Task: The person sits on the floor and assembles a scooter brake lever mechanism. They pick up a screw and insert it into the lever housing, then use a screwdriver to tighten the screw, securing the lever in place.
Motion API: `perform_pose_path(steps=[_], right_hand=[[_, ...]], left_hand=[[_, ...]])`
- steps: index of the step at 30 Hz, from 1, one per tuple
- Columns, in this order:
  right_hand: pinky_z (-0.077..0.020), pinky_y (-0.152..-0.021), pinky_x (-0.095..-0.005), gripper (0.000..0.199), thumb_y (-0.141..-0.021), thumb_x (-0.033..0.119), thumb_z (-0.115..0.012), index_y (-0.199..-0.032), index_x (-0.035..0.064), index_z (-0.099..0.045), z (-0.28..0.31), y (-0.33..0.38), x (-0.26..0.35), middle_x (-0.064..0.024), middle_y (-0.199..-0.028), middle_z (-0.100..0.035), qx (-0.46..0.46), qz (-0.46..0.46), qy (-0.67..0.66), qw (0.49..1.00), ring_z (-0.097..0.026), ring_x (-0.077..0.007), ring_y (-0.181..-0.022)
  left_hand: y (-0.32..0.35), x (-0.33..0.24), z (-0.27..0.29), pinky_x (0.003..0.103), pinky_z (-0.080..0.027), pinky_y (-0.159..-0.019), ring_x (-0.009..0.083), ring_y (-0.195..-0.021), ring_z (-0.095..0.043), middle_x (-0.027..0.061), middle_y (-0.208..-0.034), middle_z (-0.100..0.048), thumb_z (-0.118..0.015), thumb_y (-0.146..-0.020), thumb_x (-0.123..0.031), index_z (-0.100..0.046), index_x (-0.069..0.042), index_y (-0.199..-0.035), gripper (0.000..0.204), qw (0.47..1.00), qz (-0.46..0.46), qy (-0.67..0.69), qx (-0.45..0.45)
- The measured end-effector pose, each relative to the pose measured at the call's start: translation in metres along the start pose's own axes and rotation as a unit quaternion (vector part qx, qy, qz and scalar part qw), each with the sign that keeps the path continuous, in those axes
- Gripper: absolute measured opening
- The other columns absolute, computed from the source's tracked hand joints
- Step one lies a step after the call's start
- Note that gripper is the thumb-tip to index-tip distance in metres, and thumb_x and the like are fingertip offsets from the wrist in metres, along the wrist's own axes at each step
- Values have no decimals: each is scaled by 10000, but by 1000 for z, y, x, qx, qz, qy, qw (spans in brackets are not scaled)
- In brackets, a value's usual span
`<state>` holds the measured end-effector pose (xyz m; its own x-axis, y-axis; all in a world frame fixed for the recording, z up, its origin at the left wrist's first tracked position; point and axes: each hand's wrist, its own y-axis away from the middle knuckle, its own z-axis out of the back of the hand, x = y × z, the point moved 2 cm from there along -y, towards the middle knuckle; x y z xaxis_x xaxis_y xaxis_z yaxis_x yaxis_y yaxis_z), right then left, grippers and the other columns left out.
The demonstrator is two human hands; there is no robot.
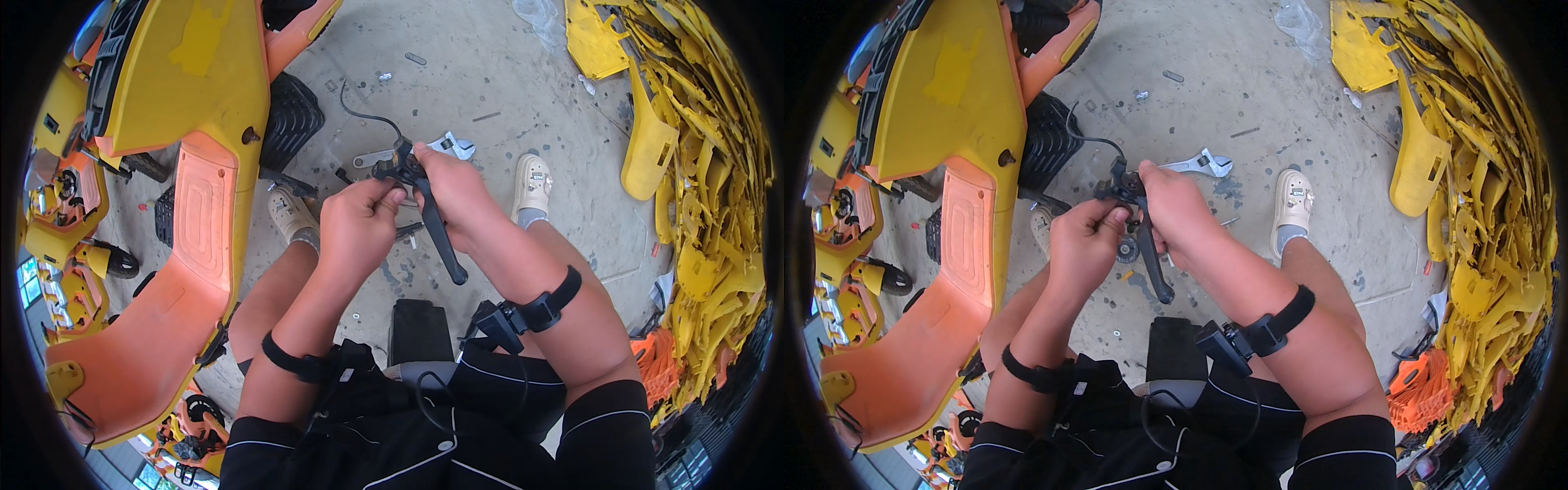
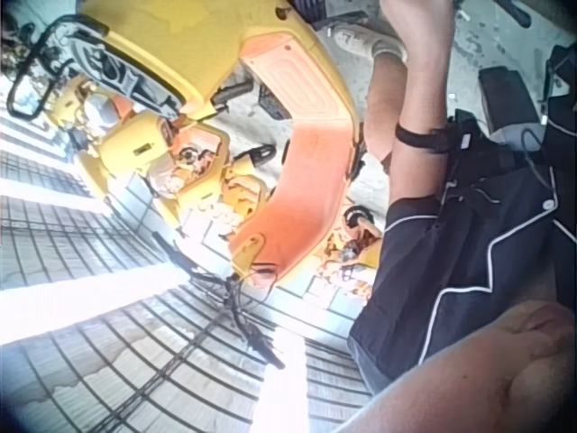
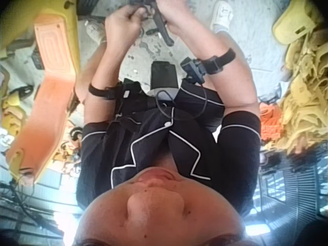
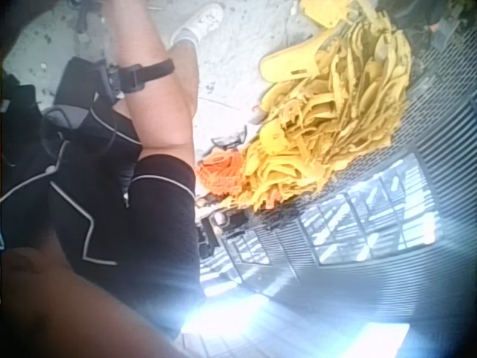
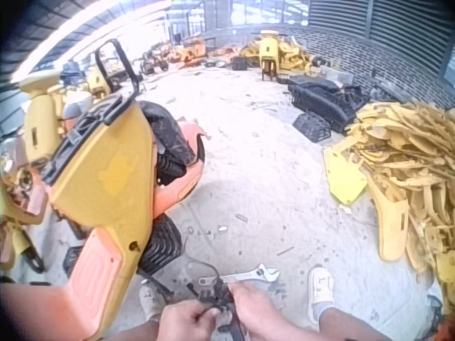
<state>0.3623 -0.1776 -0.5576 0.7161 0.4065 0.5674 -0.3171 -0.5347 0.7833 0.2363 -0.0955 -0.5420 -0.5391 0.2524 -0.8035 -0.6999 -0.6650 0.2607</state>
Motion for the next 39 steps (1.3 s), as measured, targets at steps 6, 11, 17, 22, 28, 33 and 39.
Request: perform_pose_path(steps=[6, 11, 17, 22, 28, 33, 39], right_hand=[[-327, -362, -319, 404, -1074, 397, -415, -925, 44, -543, 3, 0, -3, -37, -648, -508, 1, -12, -1, 1000, -407, -142, -398], [-323, -370, -290, 403, -1070, 415, -440, -957, 48, -561, 10, -4, 7, -26, -655, -511, 41, 31, 77, 996, -418, -119, -430], [-313, -371, -272, 386, -1065, 420, -468, -979, 59, -576, 11, -10, 1, -11, -659, -525, 89, 50, 64, 993, -422, -100, -440], [-305, -363, -286, 377, -1067, 396, -459, -938, 63, -581, 12, -14, -2, -16, -627, -514, 68, 38, 33, 996, -417, -113, -417], [-310, -355, -333, 404, -1068, 377, -427, -855, 58, -552, 3, -1, -5, -33, -589, -485, -25, -83, -15, 996, -408, -156, -398], [-314, -359, -331, 398, -1069, 388, -428, -893, 50, -544, 6, -4, 1, -40, -623, -500, -14, -49, -17, 999, -400, -155, -397], [-311, -362, -294, 378, -1073, 379, -432, -950, 43, -554, 11, -6, 3, -37, -655, -517, 40, 38, 41, 998, -403, -128, -405]], left_hand=[[-2, -2, 1, 336, -487, -585, 165, -626, -583, 85, -716, -612, -681, -957, -131, -724, -12, -944, 127, 988, -121, -85, -34], [-12, 11, 16, 259, -463, -605, 100, -673, -572, 4, -779, -624, -576, -1034, -134, -711, 29, -1077, 216, 943, 113, 214, 230], [-9, 0, 25, 250, -467, -648, 91, -691, -540, 1, -814, -620, -531, -1054, -153, -700, 4, -1079, 232, 905, 161, 277, 280], [-12, 8, 18, 253, -464, -648, 113, -694, -570, 21, -811, -648, -564, -1039, -144, -710, 33, -1084, 234, 918, 159, 270, 241], [-3, 1, 1, 339, -529, -671, 236, -750, -710, 165, -843, -705, -705, -908, -62, -726, -21, -1069, 168, 981, -147, -114, -63], [-9, 7, 0, 334, -507, -651, 205, -700, -654, 110, -806, -693, -690, -941, -105, -726, -17, -1076, 164, 997, -79, 11, 2], [-13, 8, 12, 256, -467, -659, 86, -735, -550, 19, -862, -666, -600, -1029, -154, -705, 22, -1123, 225, 954, 90, 215, 190]])
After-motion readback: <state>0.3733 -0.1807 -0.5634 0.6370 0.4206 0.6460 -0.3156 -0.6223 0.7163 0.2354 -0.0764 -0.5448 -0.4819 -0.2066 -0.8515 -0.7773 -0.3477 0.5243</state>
